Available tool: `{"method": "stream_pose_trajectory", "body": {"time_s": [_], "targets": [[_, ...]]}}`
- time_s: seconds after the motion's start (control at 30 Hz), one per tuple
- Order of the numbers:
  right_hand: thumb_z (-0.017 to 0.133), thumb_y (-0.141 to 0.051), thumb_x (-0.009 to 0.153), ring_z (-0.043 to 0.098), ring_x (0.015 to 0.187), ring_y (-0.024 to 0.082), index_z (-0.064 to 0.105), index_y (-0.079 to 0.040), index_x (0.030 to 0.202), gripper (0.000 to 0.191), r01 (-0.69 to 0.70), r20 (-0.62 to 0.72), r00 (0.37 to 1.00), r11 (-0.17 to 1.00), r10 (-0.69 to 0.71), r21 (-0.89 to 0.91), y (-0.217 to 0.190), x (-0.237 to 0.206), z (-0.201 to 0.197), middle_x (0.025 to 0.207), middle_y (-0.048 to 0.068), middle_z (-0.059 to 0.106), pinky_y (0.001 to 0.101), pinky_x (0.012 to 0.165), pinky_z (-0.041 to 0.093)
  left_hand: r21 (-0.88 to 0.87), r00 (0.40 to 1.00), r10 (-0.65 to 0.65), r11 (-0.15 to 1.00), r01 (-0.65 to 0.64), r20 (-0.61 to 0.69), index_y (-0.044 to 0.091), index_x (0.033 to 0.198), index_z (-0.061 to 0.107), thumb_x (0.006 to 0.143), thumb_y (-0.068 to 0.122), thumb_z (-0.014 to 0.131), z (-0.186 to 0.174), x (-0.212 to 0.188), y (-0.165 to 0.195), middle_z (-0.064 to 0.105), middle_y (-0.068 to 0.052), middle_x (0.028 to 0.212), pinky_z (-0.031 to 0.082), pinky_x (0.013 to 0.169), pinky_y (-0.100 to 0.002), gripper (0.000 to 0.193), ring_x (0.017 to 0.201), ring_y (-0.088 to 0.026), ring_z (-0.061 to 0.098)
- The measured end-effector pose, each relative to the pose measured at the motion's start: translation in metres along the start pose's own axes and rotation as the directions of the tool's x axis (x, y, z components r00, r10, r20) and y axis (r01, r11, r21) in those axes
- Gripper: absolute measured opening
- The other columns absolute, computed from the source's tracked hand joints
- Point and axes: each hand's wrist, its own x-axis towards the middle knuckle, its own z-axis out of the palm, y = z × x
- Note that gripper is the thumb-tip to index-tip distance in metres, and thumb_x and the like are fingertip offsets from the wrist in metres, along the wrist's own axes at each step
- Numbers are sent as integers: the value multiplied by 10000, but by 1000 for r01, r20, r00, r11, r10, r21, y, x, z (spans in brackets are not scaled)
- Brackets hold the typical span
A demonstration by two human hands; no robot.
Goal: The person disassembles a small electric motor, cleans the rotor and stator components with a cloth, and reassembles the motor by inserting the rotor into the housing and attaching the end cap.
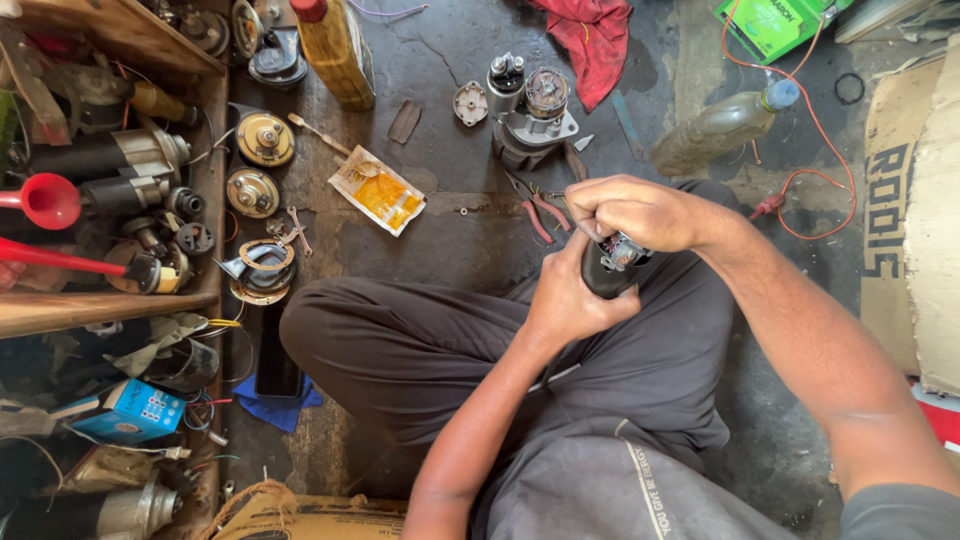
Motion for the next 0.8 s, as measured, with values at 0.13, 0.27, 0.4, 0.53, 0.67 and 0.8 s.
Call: {"method": "stream_pose_trajectory", "body": {"time_s": [0.13, 0.27, 0.4, 0.53, 0.67, 0.8], "targets": [[395, -143, 851, 438, 711, 169, 443, -9, 743, 179, -14, 15, 1000, 999, 13, 33, 3, -1, 0, 753, 62, 447, 335, 691, 419, 132, 1000, 16, 991, -13, -14, 28, 1121, 587, 673, 210, 803, 3, -2, -2, 712, -139, 852, 585, 739, -403, 530, 835, -339, 752], [409, -137, 850, 426, 707, 169, 444, -6, 723, 186, -78, 10, 997, 995, 78, 64, 5, -2, 0, 749, 61, 452, 334, 680, 402, 104, 1000, 19, 994, -19, -6, 27, 1138, 585, 669, 216, 798, 4, -4, -5, 719, -141, 875, 586, 740, -409, 549, 836, -336, 756], [403, -132, 836, 428, 708, 162, 462, -14, 720, 176, -81, 11, 997, 994, 80, 78, 6, -3, 1, 752, 51, 448, 320, 682, 406, 56, 998, -14, 998, 17, -62, 27, 1158, 573, 676, 223, 794, 10, -5, -2, 724, -141, 889, 591, 751, -407, 566, 848, -330, 763], [412, -128, 837, 433, 725, 160, 458, -12, 699, 186, -56, 19, 998, 996, 55, 67, 9, -3, 0, 745, 51, 451, 315, 699, 408, 114, 992, -47, 992, 61, -119, 35, 1185, 571, 688, 232, 790, 15, -7, 3, 727, -154, 907, 589, 753, -418, 578, 875, -351, 755], [410, -123, 847, 407, 719, 172, 440, -11, 691, 194, -89, 8, 996, 994, 89, 65, 11, -5, -1, 742, 61, 437, 321, 691, 394, 172, 998, -45, 984, 50, -35, 41, 1210, 557, 665, 250, 804, 8, -6, 1, 721, -173, 901, 579, 753, -435, 634, 862, -381, 731], [421, -135, 838, 428, 743, 170, 452, -9, 687, 199, -71, 7, 997, 997, 71, 40, 12, -8, -2, 748, 55, 454, 321, 728, 399, 128, 996, -75, 989, 69, 39, 53, 1195, 563, 664, 254, 794, 4, -3, -3, 725, -170, 881, 584, 748, -433, 613, 857, -376, 740]]}}
